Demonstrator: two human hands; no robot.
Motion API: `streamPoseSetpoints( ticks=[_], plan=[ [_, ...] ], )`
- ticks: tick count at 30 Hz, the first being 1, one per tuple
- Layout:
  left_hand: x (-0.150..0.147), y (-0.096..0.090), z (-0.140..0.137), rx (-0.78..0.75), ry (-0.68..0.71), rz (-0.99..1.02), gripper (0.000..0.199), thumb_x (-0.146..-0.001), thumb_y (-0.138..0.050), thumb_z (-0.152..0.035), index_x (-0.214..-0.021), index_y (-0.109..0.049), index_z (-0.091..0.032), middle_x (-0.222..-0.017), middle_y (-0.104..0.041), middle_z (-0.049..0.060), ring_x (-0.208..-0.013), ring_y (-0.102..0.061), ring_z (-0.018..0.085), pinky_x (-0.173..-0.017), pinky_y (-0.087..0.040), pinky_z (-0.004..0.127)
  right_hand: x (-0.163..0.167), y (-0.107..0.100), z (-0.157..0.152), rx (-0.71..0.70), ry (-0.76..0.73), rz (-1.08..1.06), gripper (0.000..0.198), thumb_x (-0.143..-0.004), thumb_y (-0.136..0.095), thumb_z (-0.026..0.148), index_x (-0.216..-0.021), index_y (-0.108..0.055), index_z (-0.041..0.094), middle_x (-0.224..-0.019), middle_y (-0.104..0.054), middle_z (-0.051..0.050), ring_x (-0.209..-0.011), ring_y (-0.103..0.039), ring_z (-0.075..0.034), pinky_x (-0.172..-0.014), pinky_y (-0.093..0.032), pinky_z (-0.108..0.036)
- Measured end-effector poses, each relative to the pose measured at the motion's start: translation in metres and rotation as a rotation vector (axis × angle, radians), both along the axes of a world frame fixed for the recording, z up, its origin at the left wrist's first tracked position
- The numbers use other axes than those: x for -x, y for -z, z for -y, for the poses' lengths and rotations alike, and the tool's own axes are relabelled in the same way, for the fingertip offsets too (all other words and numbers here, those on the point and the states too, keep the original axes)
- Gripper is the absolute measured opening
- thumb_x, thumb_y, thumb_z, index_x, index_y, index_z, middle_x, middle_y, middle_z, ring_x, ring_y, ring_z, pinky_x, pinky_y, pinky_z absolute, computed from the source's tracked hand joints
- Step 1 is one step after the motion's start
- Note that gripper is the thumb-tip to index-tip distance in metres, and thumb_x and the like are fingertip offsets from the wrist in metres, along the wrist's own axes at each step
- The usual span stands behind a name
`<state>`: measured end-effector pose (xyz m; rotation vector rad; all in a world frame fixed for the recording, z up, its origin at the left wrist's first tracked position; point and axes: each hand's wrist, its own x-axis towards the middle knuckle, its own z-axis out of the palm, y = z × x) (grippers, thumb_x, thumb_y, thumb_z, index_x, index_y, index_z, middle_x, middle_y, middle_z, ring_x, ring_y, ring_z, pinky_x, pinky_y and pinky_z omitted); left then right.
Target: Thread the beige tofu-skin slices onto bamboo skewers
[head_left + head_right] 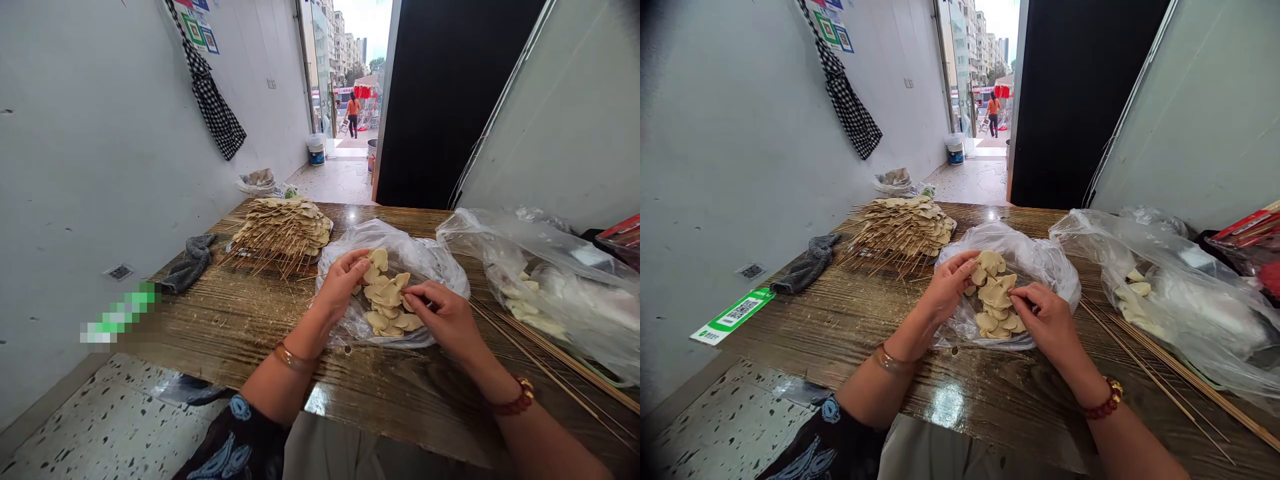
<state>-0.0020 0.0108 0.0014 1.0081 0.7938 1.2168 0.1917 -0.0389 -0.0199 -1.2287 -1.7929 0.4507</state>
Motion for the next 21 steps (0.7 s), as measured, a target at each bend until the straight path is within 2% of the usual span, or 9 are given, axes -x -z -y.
streamPoseSetpoints(
  ticks=[3,7,13,21],
  plan=[
    [-0.0044,-0.0005,0.0041,0.025,0.124,0.048,0.039,-0.07,-0.075,-0.043,-0.094,-0.071,-0.012,-0.089,-0.071,0.009,-0.077,-0.064,0.014,-0.072,-0.049,0.025,0.0016,-0.0011,0.0011,0.021,-0.014,-0.003,0.018,-0.09,-0.055,0.03,-0.087,-0.07,0.021,-0.085,-0.069,-0.005,-0.08,-0.064,-0.019,-0.072,-0.049,-0.032],
    [-0.0054,0.0011,0.0039,0.045,0.109,0.085,0.035,-0.072,-0.074,-0.042,-0.091,-0.072,-0.013,-0.094,-0.073,0.01,-0.083,-0.066,0.016,-0.08,-0.05,0.027,0.0025,-0.0016,0.0022,0.027,-0.04,0.001,0.019,-0.09,-0.054,0.031,-0.089,-0.071,0.02,-0.083,-0.069,-0.005,-0.078,-0.064,-0.019,-0.07,-0.049,-0.031],
    [0.002,0.0024,-0.0038,0.056,0.008,0.104,0.033,-0.069,-0.077,-0.041,-0.086,-0.072,-0.013,-0.089,-0.074,0.01,-0.078,-0.067,0.015,-0.079,-0.051,0.027,0.0004,-0.0009,0.0019,0.037,-0.05,0.04,0.02,-0.091,-0.054,0.03,-0.088,-0.071,0.021,-0.081,-0.069,-0.005,-0.076,-0.063,-0.019,-0.068,-0.048,-0.031],
    [-0.0077,0.0029,0.0032,0.089,0.08,0.068,0.039,-0.061,-0.081,-0.045,-0.08,-0.072,-0.013,-0.076,-0.07,0.006,-0.069,-0.063,0.013,-0.069,-0.051,0.024,-0.0016,-0.0006,-0.0001,-0.011,-0.032,0.077,0.021,-0.091,-0.052,0.029,-0.084,-0.07,0.022,-0.079,-0.068,-0.004,-0.075,-0.062,-0.019,-0.066,-0.047,-0.031]
  ],
)
